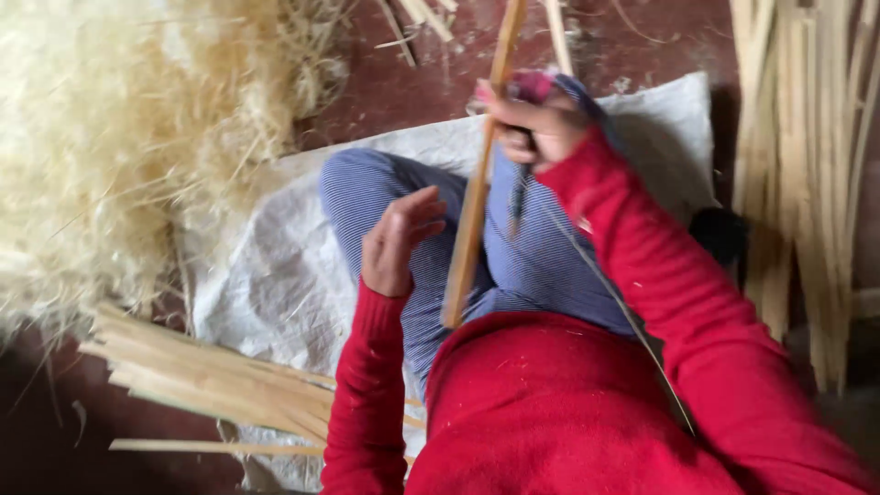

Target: Shaving thin strips of wood using a small knife while sitting on the floor

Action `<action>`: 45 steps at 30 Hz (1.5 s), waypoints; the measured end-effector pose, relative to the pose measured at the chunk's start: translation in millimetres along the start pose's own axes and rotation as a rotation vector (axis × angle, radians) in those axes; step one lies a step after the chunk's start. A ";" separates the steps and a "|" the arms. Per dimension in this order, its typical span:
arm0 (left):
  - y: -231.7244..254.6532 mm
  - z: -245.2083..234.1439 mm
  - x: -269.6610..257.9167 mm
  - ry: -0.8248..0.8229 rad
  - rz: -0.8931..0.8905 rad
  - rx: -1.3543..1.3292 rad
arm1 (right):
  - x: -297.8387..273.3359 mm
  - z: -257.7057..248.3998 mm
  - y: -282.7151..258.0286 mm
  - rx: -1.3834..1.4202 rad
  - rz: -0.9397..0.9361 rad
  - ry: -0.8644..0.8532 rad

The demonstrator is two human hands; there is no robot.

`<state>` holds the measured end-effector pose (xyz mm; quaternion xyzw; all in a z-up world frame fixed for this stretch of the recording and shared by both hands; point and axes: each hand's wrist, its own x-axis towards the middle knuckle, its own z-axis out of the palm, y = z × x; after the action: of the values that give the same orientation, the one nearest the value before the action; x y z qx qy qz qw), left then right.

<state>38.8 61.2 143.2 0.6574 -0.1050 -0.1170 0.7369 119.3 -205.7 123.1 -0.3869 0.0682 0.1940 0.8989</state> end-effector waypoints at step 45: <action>0.8 -28.8 32.0 -0.490 0.885 0.777 | 170.4 35.2 71.7 -0.273 0.017 0.132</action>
<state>78.1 78.6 140.8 0.7253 -0.5669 0.0980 0.3780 245.5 -85.1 53.0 -0.5169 0.1032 0.1831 0.8298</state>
